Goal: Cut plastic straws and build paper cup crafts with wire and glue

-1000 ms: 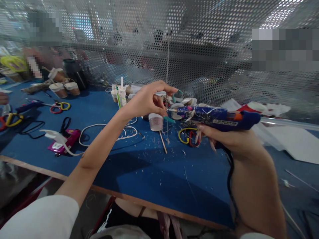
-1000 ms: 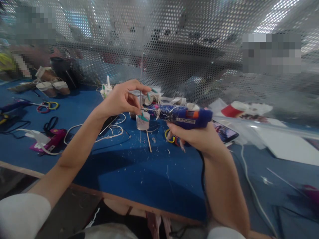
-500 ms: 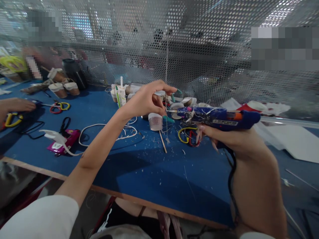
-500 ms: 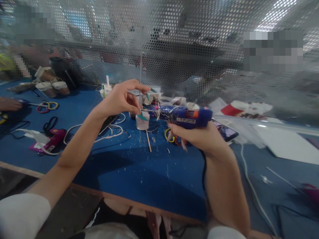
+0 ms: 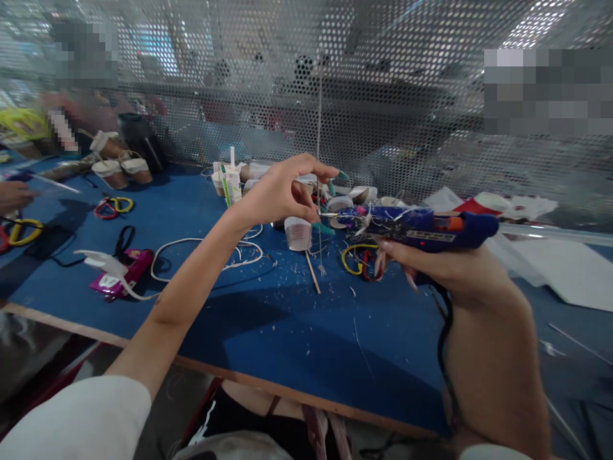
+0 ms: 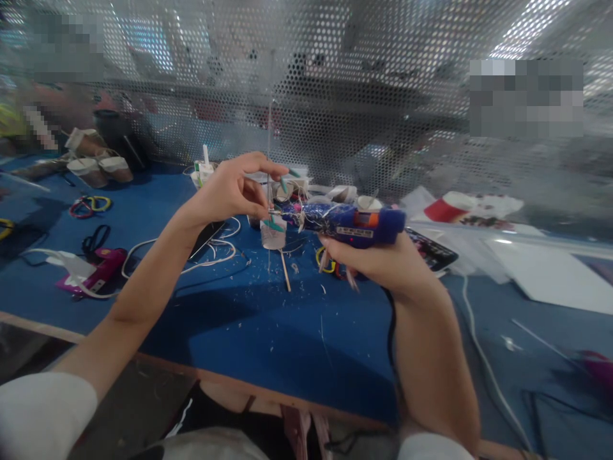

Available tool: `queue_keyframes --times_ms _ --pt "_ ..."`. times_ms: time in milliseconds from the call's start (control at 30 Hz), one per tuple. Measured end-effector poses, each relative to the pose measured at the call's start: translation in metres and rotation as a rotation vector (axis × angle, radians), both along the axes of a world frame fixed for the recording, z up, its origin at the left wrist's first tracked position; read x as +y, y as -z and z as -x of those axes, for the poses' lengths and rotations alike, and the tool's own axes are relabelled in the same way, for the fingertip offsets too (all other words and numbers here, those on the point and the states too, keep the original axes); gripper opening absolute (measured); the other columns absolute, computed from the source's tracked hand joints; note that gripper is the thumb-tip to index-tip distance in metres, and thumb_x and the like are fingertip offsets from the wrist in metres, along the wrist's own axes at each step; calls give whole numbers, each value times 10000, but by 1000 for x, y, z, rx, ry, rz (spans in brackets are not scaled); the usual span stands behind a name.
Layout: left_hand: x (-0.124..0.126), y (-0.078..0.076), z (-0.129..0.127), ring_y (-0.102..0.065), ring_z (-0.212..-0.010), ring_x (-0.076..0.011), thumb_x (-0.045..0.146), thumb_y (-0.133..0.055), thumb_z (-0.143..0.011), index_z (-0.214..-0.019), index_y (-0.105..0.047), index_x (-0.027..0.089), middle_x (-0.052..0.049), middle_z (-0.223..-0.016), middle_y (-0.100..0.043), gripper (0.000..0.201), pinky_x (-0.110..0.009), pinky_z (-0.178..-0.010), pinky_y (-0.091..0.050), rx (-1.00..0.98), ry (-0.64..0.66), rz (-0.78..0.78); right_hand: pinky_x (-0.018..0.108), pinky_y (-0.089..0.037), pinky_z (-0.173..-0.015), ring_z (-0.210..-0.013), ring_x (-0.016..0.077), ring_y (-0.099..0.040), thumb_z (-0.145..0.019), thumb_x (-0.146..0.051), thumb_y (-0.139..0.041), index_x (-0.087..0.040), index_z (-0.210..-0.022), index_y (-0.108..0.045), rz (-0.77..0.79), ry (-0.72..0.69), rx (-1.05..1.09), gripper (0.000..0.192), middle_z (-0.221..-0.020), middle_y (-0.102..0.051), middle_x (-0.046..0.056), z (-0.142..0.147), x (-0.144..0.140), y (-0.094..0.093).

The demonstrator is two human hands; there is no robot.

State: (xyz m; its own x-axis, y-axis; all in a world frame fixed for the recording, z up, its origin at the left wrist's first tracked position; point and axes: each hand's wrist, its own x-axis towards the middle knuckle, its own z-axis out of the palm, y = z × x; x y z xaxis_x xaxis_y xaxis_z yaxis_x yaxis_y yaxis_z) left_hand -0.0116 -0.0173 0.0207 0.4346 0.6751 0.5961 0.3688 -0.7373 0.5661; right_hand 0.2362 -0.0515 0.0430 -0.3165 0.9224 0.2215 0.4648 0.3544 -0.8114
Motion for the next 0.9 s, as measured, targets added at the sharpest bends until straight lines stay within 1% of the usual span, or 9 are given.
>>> queue_keyframes --times_ms 100,200,400,500,600,700,833,900 --pt "0 0 0 -672 -720 -89 300 -716 -737 -1220 -524 190 -86 -1220 -545 530 -230 -656 -582 -26 9 28 209 -365 -290 -300 87 -436 -593 -308 -699 -201 -524 -567 4 -26 22 183 -371 -510 -42 1 1 -1" --pt "0 -1 -1 -668 -719 -85 295 -724 -727 -1206 -536 200 -77 -1207 -554 524 -216 -646 -578 -38 12 33 217 -357 -277 -290 92 -429 -579 -339 -705 -200 -505 -569 28 -28 25 209 -358 -501 -35 2 1 -2" --pt "-1 -2 -1 -668 -697 -78 268 -710 -737 -1204 -537 186 -81 -1188 -559 505 -215 -639 -574 -14 -4 2 216 -347 -296 -313 80 -421 -573 -335 -721 -194 -571 -587 29 35 -6 194 -399 -506 -42 -3 0 -2" --pt "-1 -2 -1 -669 -700 -75 257 -706 -736 -1202 -536 186 -78 -1183 -560 500 -203 -639 -571 -16 -1 4 220 -343 -299 -315 83 -424 -560 -338 -723 -195 -557 -579 30 63 -28 203 -397 -508 -39 -4 -2 -3" --pt "-1 -1 -1 -670 -706 -75 237 -692 -744 -1204 -532 190 -73 -1194 -553 490 -206 -645 -573 -22 4 11 220 -328 -290 -310 83 -419 -523 -333 -718 -197 -538 -569 36 84 1 202 -390 -505 -37 -1 -4 -4" --pt "-1 -1 -1 -671 -712 -82 222 -682 -746 -1208 -531 184 -76 -1198 -552 487 -225 -654 -580 -15 -4 10 218 -314 -285 -311 79 -410 -506 -319 -706 -200 -546 -565 38 49 26 189 -402 -509 -39 2 -4 -6" --pt "-2 -2 -1 -669 -716 -82 236 -689 -748 -1219 -524 187 -80 -1203 -552 501 -229 -654 -583 -3 -7 23 216 -332 -290 -321 77 -406 -565 -335 -702 -202 -566 -564 9 -9 25 191 -413 -498 -44 2 -2 -4" --pt "-2 -2 0 -668 -717 -78 244 -702 -743 -1221 -520 187 -81 -1217 -541 515 -222 -655 -582 -10 1 39 218 -355 -293 -317 78 -404 -594 -354 -700 -201 -542 -558 9 -31 10 215 -400 -488 -43 1 -1 -3"
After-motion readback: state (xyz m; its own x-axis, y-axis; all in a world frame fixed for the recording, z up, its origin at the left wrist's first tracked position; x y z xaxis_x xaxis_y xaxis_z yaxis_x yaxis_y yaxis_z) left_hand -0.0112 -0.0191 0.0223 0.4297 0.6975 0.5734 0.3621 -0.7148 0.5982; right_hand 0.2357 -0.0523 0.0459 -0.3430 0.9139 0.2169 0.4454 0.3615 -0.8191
